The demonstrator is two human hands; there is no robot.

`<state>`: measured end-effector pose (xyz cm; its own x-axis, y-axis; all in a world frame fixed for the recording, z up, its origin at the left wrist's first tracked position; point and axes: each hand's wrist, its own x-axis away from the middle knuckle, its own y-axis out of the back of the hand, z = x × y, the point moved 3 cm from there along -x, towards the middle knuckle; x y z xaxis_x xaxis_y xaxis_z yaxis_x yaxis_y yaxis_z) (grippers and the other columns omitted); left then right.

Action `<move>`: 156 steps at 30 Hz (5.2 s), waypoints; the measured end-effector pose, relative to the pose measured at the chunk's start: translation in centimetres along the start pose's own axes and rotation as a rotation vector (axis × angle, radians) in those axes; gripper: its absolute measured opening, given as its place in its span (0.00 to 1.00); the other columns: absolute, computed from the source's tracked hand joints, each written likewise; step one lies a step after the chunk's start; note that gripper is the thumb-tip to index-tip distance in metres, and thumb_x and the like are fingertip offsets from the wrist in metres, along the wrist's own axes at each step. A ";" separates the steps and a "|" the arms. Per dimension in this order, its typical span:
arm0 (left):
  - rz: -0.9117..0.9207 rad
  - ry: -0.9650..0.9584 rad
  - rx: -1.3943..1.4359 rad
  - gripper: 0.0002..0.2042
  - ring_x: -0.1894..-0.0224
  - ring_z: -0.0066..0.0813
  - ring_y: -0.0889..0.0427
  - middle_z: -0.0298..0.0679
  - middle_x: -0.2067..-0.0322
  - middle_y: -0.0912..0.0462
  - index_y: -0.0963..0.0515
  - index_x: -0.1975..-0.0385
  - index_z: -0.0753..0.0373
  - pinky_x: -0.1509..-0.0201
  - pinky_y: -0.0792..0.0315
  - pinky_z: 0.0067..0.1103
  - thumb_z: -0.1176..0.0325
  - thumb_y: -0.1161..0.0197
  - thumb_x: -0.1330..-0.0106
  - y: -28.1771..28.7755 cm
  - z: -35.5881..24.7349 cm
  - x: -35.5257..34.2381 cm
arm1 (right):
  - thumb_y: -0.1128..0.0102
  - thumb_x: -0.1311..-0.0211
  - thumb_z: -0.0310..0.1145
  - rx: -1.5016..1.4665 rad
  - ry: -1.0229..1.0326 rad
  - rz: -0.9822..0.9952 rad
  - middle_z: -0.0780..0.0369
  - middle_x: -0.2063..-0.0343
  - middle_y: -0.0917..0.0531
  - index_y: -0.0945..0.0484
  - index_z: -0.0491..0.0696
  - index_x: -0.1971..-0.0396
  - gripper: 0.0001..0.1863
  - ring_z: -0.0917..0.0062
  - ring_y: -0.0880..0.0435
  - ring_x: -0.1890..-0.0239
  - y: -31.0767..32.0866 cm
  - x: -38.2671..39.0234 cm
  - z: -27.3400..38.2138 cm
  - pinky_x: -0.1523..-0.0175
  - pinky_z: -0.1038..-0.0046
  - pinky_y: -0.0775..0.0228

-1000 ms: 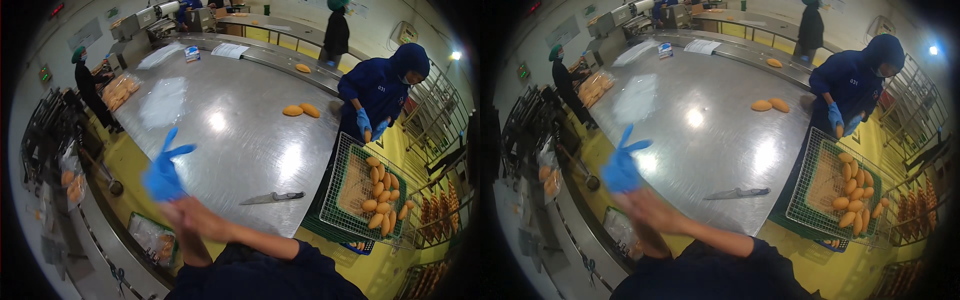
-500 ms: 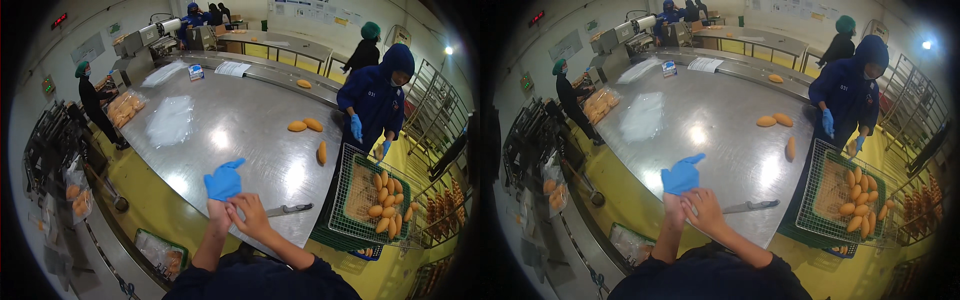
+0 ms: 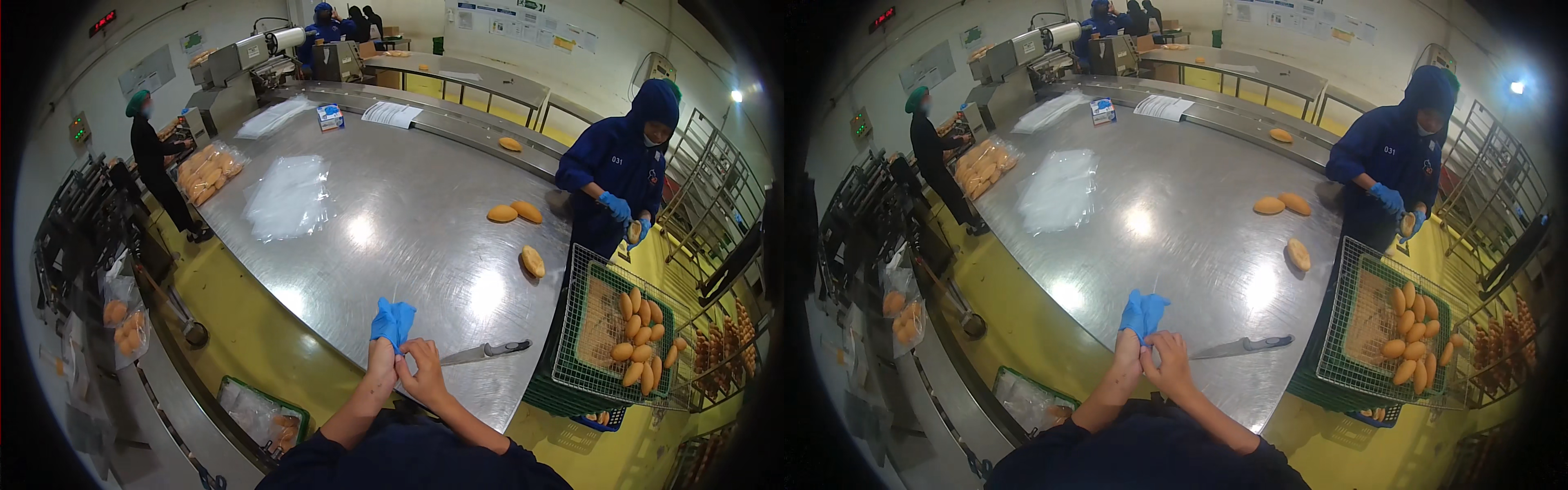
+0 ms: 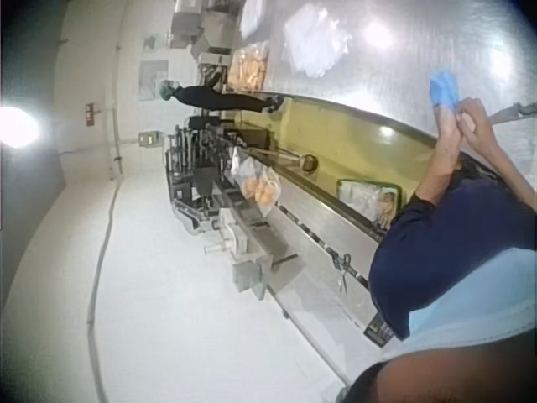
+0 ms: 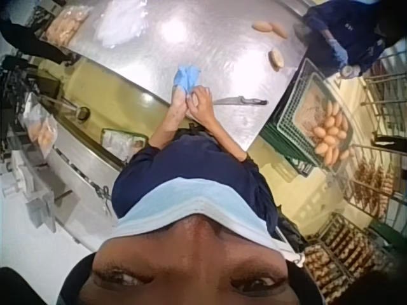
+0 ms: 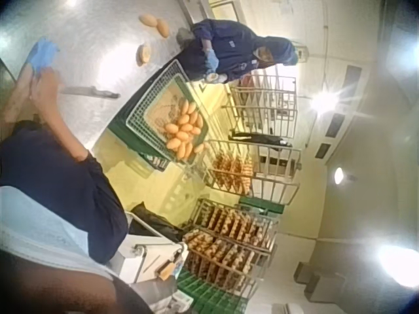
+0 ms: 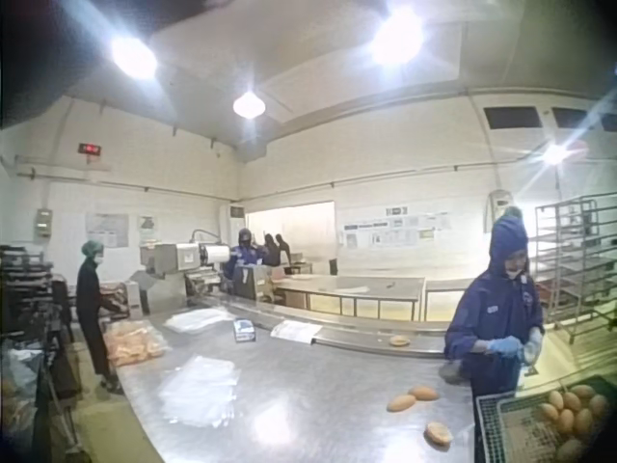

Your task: The person places bread rolls into plastic bags, carries a large bag of rolls to a machine, and then uses a knife to slice open individual bread rolls while holding them by hand.

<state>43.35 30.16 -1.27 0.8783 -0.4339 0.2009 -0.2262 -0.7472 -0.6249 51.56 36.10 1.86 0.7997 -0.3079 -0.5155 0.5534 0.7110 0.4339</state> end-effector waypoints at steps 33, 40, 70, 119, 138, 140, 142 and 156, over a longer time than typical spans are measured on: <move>0.022 -0.466 0.109 0.31 0.29 0.30 0.59 0.31 0.31 0.54 0.49 0.33 0.57 0.30 0.69 0.28 0.45 0.67 0.30 2.5 -8.4 -2.9 | 0.43 0.42 0.35 -0.326 -0.008 0.308 0.57 0.71 0.27 0.28 0.43 0.64 0.12 0.65 0.28 0.70 -4.9 -1.2 3.1 0.66 0.66 0.36; 0.632 -0.369 0.584 0.37 0.42 0.35 0.38 0.41 0.34 0.49 0.47 0.34 0.57 0.51 0.33 0.31 0.45 0.48 0.41 0.3 -11.1 -2.7 | 0.44 0.40 0.33 -0.330 0.096 0.352 0.60 0.69 0.24 0.28 0.43 0.59 0.13 0.70 0.25 0.69 -5.2 -0.9 2.8 0.63 0.69 0.34; 0.797 0.284 0.451 0.54 0.44 0.37 0.33 0.54 0.35 0.47 0.63 0.32 0.67 0.38 0.40 0.32 0.33 0.47 0.47 -3.0 -7.0 1.8 | 0.48 0.34 0.36 -1.006 -0.680 -0.011 0.68 0.71 0.25 0.24 0.43 0.68 0.12 0.85 0.30 0.66 -1.4 0.1 -5.7 0.57 0.80 0.37; 0.793 0.108 -0.407 0.35 0.41 0.27 0.40 0.36 0.39 0.40 0.47 0.35 0.66 0.38 0.46 0.21 0.47 0.52 0.33 5.4 -0.4 2.7 | 0.40 0.44 0.26 -0.280 -0.016 -0.028 0.59 0.66 0.26 0.22 0.44 0.63 0.08 0.73 0.26 0.61 2.3 -0.7 6.0 0.55 0.75 0.34; 0.617 0.103 -0.086 0.29 0.41 0.28 0.35 0.40 0.38 0.39 0.49 0.32 0.58 0.39 0.39 0.22 0.53 0.60 0.32 -1.3 -2.4 2.1 | 0.38 0.47 0.27 -0.095 0.071 -0.414 0.56 0.62 0.28 0.27 0.44 0.66 0.09 0.65 0.28 0.60 2.3 0.8 5.9 0.53 0.69 0.36; 0.741 0.208 0.414 0.30 0.58 0.23 0.31 0.42 0.44 0.34 0.50 0.32 0.55 0.59 0.33 0.18 0.55 0.57 0.34 -1.0 -2.9 1.0 | 0.36 0.49 0.29 -0.042 0.140 -0.211 0.57 0.63 0.26 0.27 0.45 0.65 0.12 0.65 0.27 0.61 1.0 2.1 6.0 0.54 0.68 0.35; 0.674 0.204 0.574 0.31 0.69 0.20 0.31 0.44 0.48 0.32 0.52 0.31 0.52 0.72 0.32 0.16 0.55 0.56 0.36 -1.1 -3.4 0.6 | 0.35 0.50 0.30 0.019 0.174 -0.066 0.58 0.63 0.25 0.26 0.46 0.64 0.13 0.64 0.26 0.62 -0.2 3.1 5.9 0.56 0.67 0.34; 0.284 -0.030 0.234 0.30 0.28 0.33 0.68 0.39 0.30 0.62 0.58 0.31 0.47 0.30 0.75 0.37 0.48 0.63 0.31 0.6 -1.7 0.8 | 0.45 0.44 0.28 -0.003 0.229 0.319 0.60 0.70 0.29 0.30 0.45 0.67 0.06 0.66 0.28 0.65 -3.0 4.9 4.8 0.61 0.67 0.38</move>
<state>43.22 28.53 -0.17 0.8072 -0.5898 -0.0254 -0.3631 -0.4620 -0.8091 54.91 29.43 1.60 0.8585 0.0776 -0.5069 0.2848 0.7498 0.5972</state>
